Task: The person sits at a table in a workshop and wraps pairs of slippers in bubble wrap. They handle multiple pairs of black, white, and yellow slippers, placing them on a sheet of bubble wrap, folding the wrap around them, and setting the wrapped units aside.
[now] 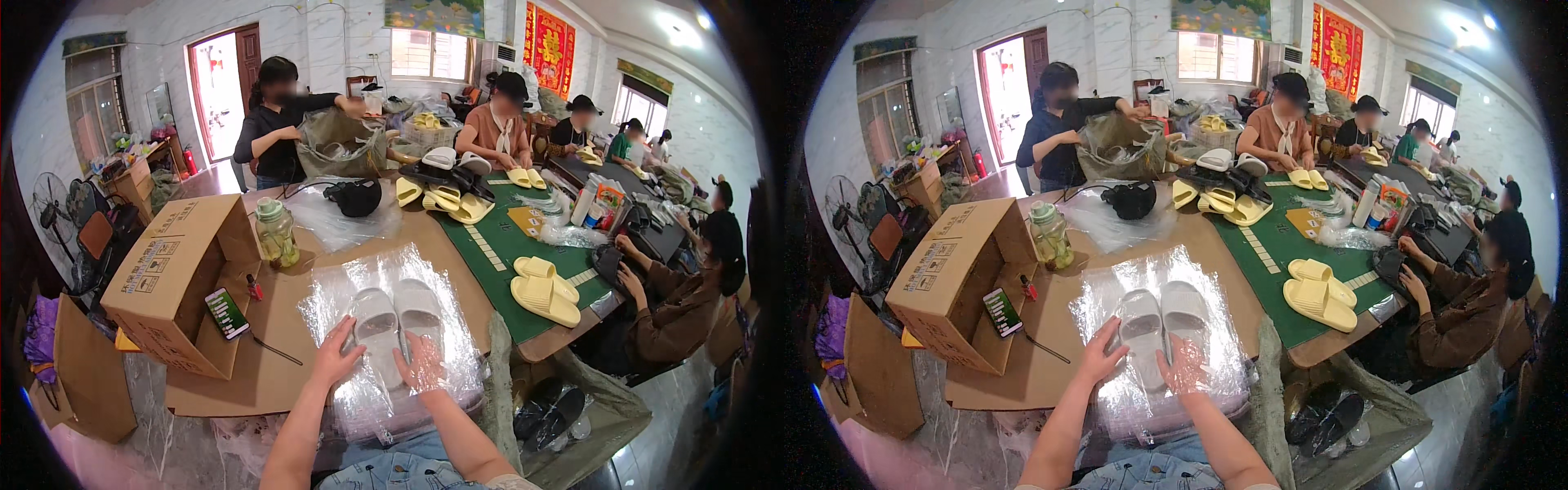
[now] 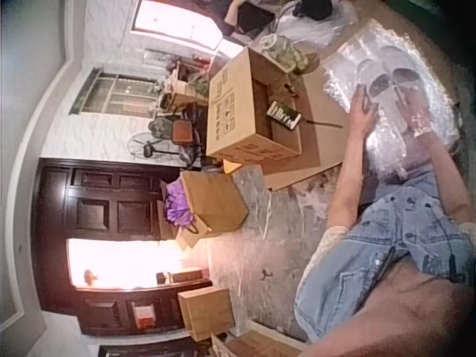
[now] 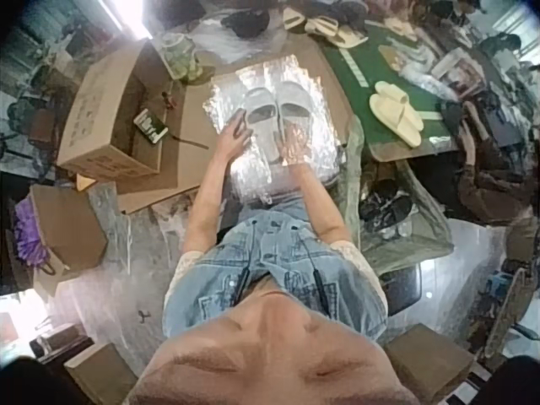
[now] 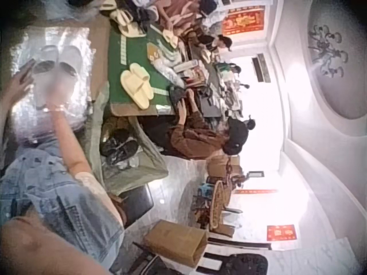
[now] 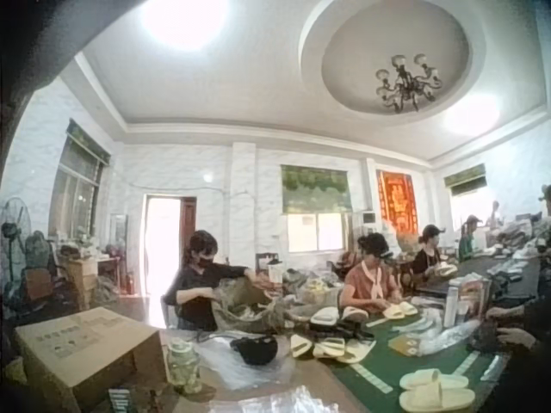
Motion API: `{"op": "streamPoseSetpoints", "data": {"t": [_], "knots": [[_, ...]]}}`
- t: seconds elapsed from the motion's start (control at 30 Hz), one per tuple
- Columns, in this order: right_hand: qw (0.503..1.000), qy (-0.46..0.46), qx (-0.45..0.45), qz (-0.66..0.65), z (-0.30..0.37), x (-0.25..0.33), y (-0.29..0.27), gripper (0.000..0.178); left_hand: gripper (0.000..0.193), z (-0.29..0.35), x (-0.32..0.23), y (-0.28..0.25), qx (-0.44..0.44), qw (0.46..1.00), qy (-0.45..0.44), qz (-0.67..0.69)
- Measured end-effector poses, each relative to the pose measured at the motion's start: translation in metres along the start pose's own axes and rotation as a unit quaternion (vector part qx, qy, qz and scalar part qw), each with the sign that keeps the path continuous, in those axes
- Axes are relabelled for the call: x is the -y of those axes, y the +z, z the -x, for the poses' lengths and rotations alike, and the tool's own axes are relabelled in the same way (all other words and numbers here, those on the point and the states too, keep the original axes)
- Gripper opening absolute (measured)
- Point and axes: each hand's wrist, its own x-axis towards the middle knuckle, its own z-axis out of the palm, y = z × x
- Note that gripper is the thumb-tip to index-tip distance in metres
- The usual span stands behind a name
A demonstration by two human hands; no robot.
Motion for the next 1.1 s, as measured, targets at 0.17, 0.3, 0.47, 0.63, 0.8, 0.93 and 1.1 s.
{"op": "streamPoseSetpoints", "data": {"t": [0.17,0.3,0.47,0.63,0.8,0.93,1.1], "knots": [[0.999,-0.014,-0.031,0.009,0.003,-0.003,0.001,0.048,0.071,0.000,0.002,0.003,0.000,1.000,0.003,0.015],[0.998,-0.028,-0.047,0.009,0.003,-0.014,0.010,0.048,0.070,-0.001,0.003,0.004,-0.010,1.000,0.021,0.006],[1.000,0.006,0.010,-0.004,0.000,-0.005,0.002,0.051,0.071,0.001,-0.003,-0.002,-0.006,1.000,0.015,0.004],[0.996,-0.055,-0.059,0.027,0.001,-0.011,0.011,0.044,0.072,0.001,0.001,0.002,-0.006,1.000,0.017,0.008],[0.997,-0.046,-0.055,0.012,0.000,-0.005,0.006,0.044,0.071,0.001,0.006,0.004,-0.015,1.000,0.027,0.006],[0.995,-0.061,-0.071,0.034,0.001,-0.013,0.010,0.045,0.070,0.001,0.002,0.004,-0.011,1.000,0.020,0.011],[0.997,-0.035,-0.072,0.018,0.004,-0.007,0.008,0.050,0.072,-0.001,-0.003,0.004,-0.006,1.000,0.003,0.011]]}}
